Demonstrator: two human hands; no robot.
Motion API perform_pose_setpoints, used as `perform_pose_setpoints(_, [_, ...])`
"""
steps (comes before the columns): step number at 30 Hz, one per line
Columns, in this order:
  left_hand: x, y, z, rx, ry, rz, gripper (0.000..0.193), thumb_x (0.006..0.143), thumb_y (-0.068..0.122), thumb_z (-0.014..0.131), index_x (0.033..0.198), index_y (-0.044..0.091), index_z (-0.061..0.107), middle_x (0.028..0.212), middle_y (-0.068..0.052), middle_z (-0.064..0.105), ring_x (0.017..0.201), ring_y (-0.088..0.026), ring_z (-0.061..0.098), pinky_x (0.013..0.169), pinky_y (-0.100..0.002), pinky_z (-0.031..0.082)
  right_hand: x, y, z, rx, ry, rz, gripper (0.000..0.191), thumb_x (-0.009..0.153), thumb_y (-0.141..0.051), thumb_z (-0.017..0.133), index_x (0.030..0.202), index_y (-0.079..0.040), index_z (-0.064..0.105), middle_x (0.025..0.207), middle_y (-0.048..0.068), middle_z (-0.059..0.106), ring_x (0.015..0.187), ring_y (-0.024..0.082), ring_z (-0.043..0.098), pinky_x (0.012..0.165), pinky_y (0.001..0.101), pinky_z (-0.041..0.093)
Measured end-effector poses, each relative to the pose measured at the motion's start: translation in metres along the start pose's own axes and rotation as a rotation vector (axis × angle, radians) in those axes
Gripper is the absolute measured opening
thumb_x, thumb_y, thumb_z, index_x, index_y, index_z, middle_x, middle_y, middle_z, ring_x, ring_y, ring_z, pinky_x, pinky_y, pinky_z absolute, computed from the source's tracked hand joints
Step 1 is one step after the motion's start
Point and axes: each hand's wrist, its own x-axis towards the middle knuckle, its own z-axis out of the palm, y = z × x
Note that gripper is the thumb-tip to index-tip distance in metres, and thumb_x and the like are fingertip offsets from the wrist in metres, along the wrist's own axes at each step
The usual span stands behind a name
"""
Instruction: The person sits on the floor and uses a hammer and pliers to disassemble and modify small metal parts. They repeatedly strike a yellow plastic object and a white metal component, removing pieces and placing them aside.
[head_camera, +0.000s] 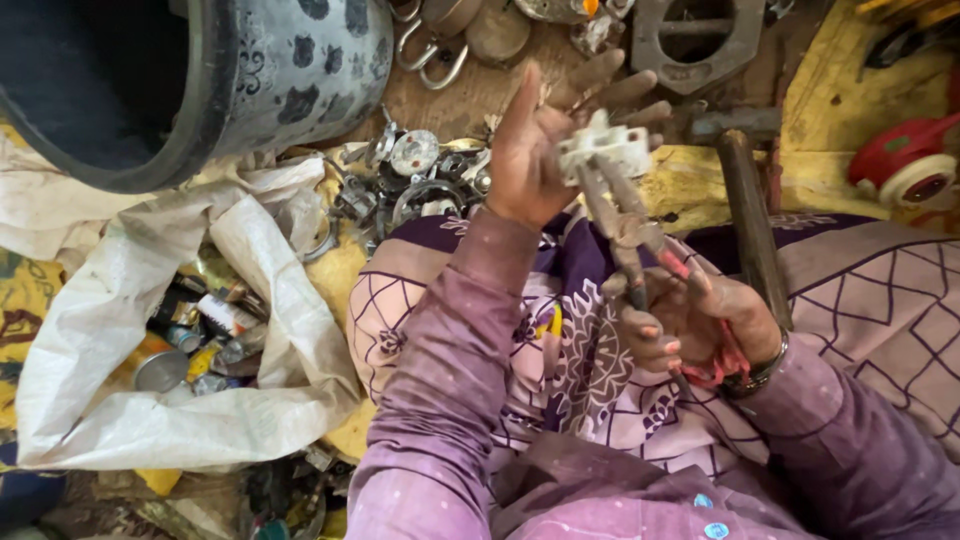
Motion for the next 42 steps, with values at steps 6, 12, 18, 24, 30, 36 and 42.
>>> perform_pose_setpoints(6, [0.011, -0.029, 0.017, -0.596, -0.220, -0.255, 0.104, 0.096, 0.082, 0.038, 0.144, -0.010, 0.046, 0.120, -0.023, 0.070, 0.110, -0.034, 0.072, 0.111, -0.053, 0.053, 0.001, -0.004, -0.006, -0.001, 0.048, -0.090, 0.073, 0.100, -0.046, 0.068, 0.146, 0.004, 0.043, 0.095, 0.009, 0.046, 0.075, 0.016, 0.043, 0.062, 0.0316, 0.039])
perform_pose_setpoints(12, [0.007, -0.022, 0.010, -0.175, 0.073, -0.048, 0.079, 0.102, 0.066, 0.059, 0.139, -0.004, 0.054, 0.116, -0.026, 0.071, 0.108, -0.038, 0.073, 0.107, -0.054, 0.056, 0.003, -0.006, 0.002, -0.089, 0.059, 0.001, 0.071, 0.097, -0.042, 0.071, 0.145, 0.003, 0.043, 0.096, 0.009, 0.047, 0.076, 0.017, 0.043, 0.064, 0.0320, 0.038])
perform_pose_setpoints(18, [0.003, 0.012, 0.006, 0.241, 0.249, 0.137, 0.050, 0.098, 0.037, 0.075, 0.127, -0.002, 0.065, 0.110, -0.020, 0.074, 0.100, -0.028, 0.075, 0.094, -0.043, 0.063, 0.011, -0.004, 0.012, -0.016, 0.180, 0.039, 0.065, 0.097, -0.040, 0.069, 0.138, 0.002, 0.043, 0.097, 0.011, 0.048, 0.077, 0.017, 0.043, 0.064, 0.0331, 0.039])
perform_pose_setpoints(24, [-0.003, 0.019, 0.013, 0.760, 0.403, 0.272, 0.036, 0.097, 0.030, 0.078, 0.120, 0.004, 0.070, 0.103, -0.014, 0.075, 0.086, -0.016, 0.074, 0.073, -0.031, 0.062, 0.015, -0.003, 0.018, -0.197, 0.280, 0.013, 0.063, 0.094, -0.036, 0.068, 0.139, 0.003, 0.048, 0.098, 0.008, 0.055, 0.076, 0.015, 0.049, 0.063, 0.0309, 0.042])
perform_pose_setpoints(30, [0.000, 0.003, 0.020, 1.588, 0.704, 0.408, 0.030, 0.092, 0.032, 0.082, 0.110, 0.010, 0.073, 0.098, -0.006, 0.078, 0.082, -0.011, 0.077, 0.069, -0.023, 0.062, 0.025, 0.006, 0.005, -1.178, 0.855, 0.086, 0.055, 0.088, -0.041, 0.068, 0.123, 0.002, 0.066, 0.077, 0.007, 0.062, 0.061, 0.015, 0.052, 0.052, 0.0318, 0.041])
perform_pose_setpoints(36, [-0.014, 0.045, 0.010, 0.607, 0.301, 0.204, 0.061, 0.093, 0.045, 0.081, 0.135, 0.005, 0.064, 0.134, -0.014, 0.067, 0.113, -0.027, 0.073, 0.093, -0.042, 0.066, 0.009, -0.007, 0.006, -0.964, 0.565, 0.002, 0.058, 0.092, -0.038, 0.070, 0.130, 0.005, 0.064, 0.076, 0.006, 0.060, 0.054, 0.012, 0.048, 0.045, 0.0280, 0.038])
perform_pose_setpoints(42, [-0.002, 0.014, 0.020, -0.237, 0.031, 0.166, 0.082, 0.092, 0.063, 0.071, 0.141, -0.001, 0.057, 0.135, -0.025, 0.062, 0.117, -0.036, 0.070, 0.103, -0.049, 0.058, 0.006, -0.002, 0.012, -0.223, 0.078, 0.065, 0.068, 0.094, -0.040, 0.072, 0.137, 0.006, 0.047, 0.097, 0.010, 0.052, 0.076, 0.016, 0.049, 0.064, 0.0325, 0.043])
